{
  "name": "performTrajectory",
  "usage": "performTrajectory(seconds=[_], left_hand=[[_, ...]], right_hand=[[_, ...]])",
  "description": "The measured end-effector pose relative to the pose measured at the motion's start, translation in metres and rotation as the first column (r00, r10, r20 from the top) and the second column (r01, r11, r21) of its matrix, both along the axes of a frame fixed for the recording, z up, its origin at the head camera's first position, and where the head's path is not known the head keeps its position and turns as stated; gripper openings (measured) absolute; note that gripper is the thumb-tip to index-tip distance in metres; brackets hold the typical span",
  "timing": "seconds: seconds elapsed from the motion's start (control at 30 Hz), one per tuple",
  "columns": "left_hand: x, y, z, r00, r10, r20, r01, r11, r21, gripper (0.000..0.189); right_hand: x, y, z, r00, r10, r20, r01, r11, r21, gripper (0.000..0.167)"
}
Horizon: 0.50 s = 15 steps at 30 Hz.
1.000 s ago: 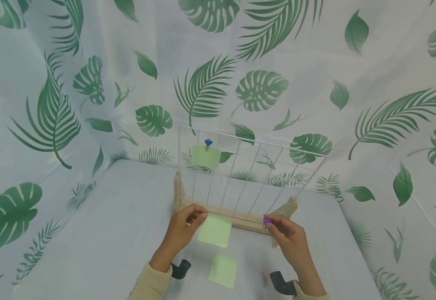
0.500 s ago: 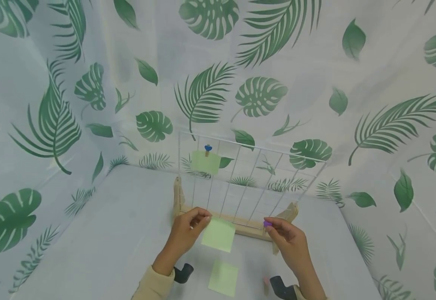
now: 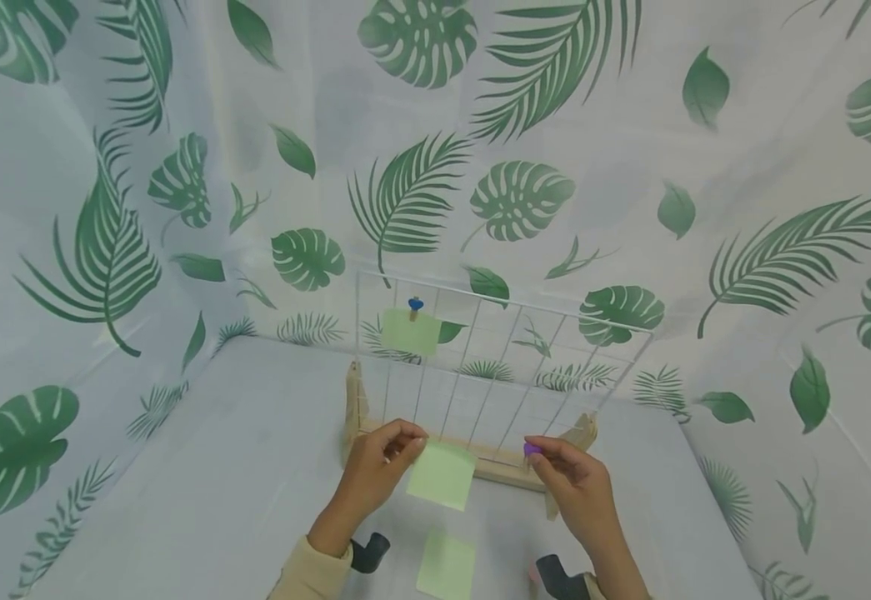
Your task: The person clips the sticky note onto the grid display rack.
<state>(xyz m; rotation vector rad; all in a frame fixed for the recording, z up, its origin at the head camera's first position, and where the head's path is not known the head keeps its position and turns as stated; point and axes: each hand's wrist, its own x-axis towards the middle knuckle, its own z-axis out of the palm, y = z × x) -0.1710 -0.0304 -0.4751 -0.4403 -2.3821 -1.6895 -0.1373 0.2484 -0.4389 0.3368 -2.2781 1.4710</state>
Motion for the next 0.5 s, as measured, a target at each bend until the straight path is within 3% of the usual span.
performTrajectory(seconds=[0.5], left_hand=[[-0.0036, 0.0079, 0.0056, 1.000, 0.008, -0.017, -0.008, 1.000, 0.014, 0.006]], right_hand=[[-0.0066, -0.0089, 0.0062, 0.999, 0.030, -0.035, -0.031, 0.999, -0.017, 0.016]])
